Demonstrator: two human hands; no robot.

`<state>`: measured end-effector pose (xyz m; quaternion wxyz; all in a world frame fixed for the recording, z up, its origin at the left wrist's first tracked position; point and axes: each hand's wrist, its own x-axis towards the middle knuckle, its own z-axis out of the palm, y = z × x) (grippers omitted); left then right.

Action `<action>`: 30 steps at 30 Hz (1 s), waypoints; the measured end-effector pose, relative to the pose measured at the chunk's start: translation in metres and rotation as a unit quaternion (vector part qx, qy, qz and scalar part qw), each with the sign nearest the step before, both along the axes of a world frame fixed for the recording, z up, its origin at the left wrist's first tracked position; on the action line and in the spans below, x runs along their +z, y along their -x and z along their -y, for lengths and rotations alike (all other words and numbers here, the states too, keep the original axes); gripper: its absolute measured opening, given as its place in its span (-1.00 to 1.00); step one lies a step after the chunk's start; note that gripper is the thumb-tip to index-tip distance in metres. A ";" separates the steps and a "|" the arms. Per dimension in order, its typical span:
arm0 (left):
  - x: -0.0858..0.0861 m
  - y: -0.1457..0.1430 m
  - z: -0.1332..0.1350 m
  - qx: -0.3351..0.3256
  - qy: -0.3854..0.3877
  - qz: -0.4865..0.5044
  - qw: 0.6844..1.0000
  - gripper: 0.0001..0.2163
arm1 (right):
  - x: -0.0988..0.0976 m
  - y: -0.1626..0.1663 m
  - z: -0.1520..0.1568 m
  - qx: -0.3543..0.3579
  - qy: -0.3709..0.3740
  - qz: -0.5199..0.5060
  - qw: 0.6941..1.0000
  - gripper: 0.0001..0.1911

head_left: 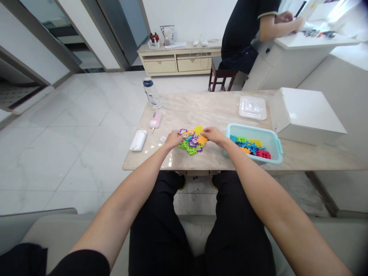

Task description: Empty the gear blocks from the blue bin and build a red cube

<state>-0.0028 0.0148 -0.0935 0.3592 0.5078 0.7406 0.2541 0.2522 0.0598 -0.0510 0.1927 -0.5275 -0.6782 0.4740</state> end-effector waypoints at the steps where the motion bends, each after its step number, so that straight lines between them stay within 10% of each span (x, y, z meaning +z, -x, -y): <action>1: 0.000 0.002 0.001 -0.003 -0.002 -0.002 1.000 -0.92 | -0.001 0.005 0.000 -0.013 0.015 -0.032 0.999 -0.81; 19: 0.013 0.033 0.024 -0.002 0.028 -0.238 0.971 -0.65 | -0.022 0.047 -0.011 -0.073 -0.061 0.268 0.959 -0.59; 30: 0.014 0.036 0.042 -0.008 0.014 -0.279 0.960 -0.59 | -0.016 0.148 0.008 0.140 -0.161 0.356 0.910 -0.48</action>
